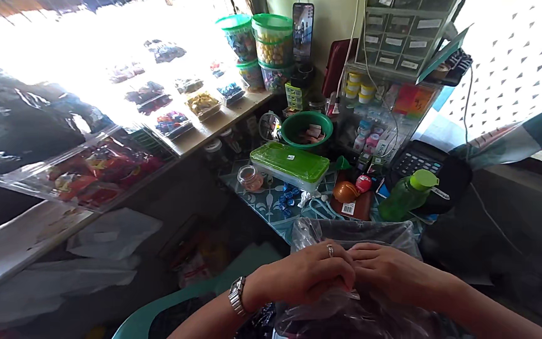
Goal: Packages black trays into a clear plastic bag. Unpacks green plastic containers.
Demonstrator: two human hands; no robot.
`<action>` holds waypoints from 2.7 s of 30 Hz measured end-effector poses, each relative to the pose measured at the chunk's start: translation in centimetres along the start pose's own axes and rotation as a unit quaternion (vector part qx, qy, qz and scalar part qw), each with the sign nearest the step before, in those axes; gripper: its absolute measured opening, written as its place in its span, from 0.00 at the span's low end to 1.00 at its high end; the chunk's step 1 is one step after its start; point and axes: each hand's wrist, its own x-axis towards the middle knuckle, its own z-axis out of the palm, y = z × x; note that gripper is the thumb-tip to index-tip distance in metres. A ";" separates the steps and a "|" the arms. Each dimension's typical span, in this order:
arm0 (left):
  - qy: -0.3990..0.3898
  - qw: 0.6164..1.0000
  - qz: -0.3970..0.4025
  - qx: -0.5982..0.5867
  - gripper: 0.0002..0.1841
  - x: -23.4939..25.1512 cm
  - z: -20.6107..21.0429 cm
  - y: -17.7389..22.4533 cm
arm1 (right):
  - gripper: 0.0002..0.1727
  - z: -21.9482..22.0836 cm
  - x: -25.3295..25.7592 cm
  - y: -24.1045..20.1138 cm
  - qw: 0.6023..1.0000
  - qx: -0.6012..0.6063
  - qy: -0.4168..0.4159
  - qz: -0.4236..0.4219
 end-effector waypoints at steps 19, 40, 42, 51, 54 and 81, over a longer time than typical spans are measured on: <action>-0.064 0.986 -0.086 0.130 0.06 3.1 1.3 -2.7 | 0.13 -0.5 -1.9 2.2 0.949 0.131 0.278 0.073; 0.026 0.925 -0.011 0.378 0.13 1.7 4.3 -0.7 | 0.13 -0.4 -1.9 2.7 0.958 0.129 0.242 0.083; -0.001 0.934 -0.049 0.355 0.22 1.5 4.8 1.0 | 0.13 -0.3 -2.0 2.7 0.961 0.122 0.234 0.083; 0.008 0.891 -0.092 0.445 0.27 -0.5 7.1 2.4 | 0.12 -0.9 -0.3 2.3 0.994 0.019 0.084 0.070; 0.024 0.904 -0.054 0.423 0.22 -0.7 7.3 2.6 | 0.12 -1.1 0.4 2.5 0.995 0.057 0.048 0.060; 0.019 0.889 0.003 0.458 0.23 -0.4 7.9 1.3 | 0.26 -5.0 7.4 3.7 0.902 0.088 -0.293 0.305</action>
